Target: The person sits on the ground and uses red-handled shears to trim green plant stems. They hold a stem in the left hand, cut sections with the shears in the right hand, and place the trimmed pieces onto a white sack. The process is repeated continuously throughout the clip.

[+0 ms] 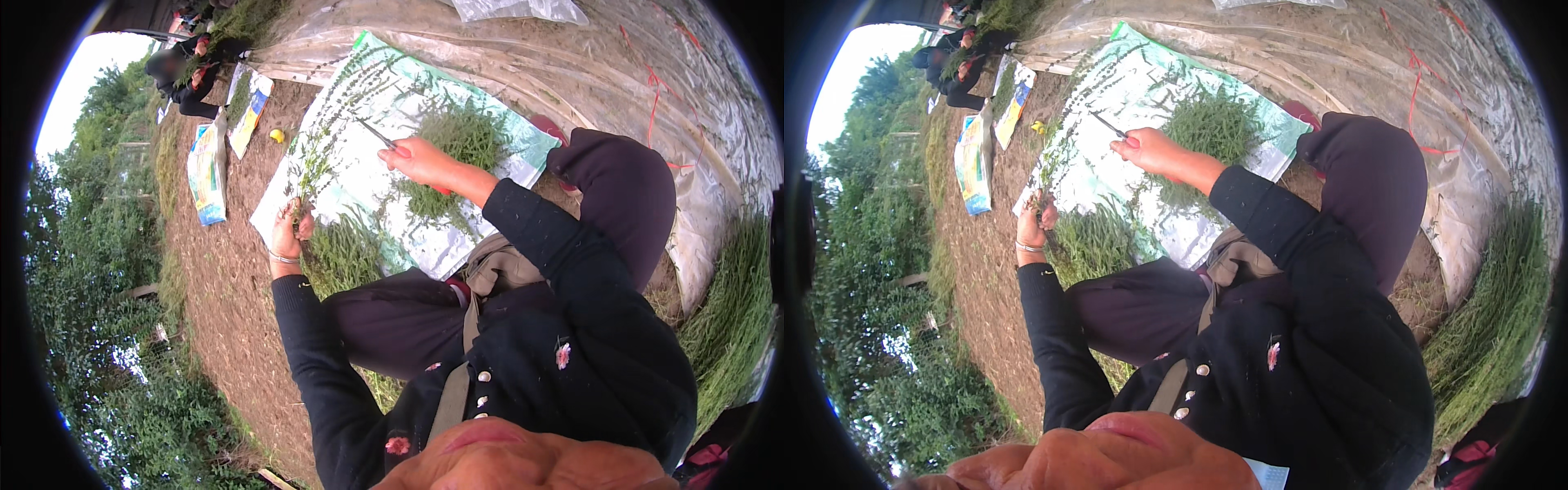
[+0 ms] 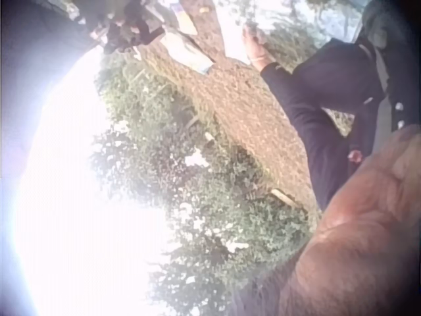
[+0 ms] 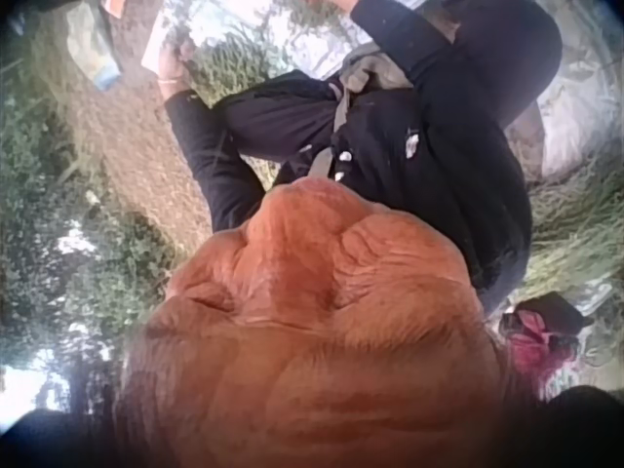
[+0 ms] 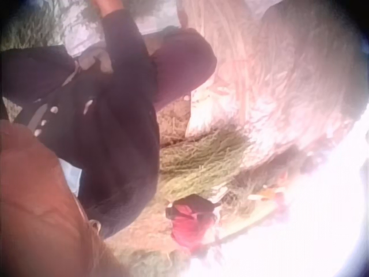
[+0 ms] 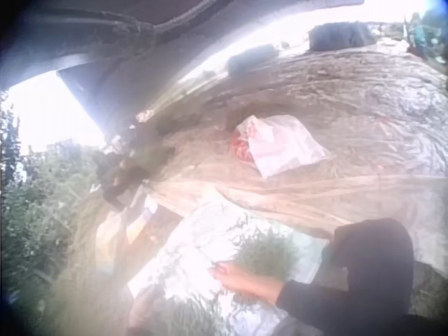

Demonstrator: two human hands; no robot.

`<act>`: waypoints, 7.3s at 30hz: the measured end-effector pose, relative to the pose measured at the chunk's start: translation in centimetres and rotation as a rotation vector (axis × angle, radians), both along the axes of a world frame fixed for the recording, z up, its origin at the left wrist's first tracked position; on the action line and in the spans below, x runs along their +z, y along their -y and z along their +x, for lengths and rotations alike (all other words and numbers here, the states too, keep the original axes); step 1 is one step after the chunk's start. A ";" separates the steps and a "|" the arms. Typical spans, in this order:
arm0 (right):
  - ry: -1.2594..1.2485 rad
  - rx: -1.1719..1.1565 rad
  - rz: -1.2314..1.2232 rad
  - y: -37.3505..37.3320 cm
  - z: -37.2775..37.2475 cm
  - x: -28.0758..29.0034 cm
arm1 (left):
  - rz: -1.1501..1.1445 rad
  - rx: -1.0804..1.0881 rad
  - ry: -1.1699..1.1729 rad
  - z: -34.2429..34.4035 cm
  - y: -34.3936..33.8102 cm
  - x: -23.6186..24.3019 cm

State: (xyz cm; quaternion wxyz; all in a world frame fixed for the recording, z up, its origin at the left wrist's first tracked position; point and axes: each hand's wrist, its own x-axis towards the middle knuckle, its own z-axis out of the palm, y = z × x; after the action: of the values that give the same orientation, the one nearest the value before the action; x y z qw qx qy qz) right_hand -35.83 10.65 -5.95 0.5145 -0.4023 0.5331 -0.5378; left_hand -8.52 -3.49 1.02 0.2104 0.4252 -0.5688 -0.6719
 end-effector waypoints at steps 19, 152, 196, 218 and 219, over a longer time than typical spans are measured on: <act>-0.017 0.133 0.014 1.8 -3.9 0.5 | 0.040 -0.150 -0.001 1.3 0.4 -0.7; 0.089 0.055 0.117 0.2 -2.9 0.1 | -0.144 -0.030 0.444 -1.8 0.0 -1.3; 0.244 0.453 -0.008 7.8 9.4 4.4 | 0.151 -0.290 -0.953 -2.6 1.0 3.6; 0.335 0.190 -0.083 6.8 4.9 7.8 | 0.012 -0.109 -0.457 -4.7 -1.2 0.6; 0.350 0.163 -0.087 6.9 4.7 7.9 | -0.017 -0.116 -0.432 -4.9 -1.4 0.5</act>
State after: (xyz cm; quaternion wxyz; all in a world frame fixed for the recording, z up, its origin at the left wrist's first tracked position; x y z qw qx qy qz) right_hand -31.18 3.71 1.96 0.6233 -0.3663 0.3773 -0.5788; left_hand -13.46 -2.13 1.51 0.2920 0.2363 -0.5397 -0.7534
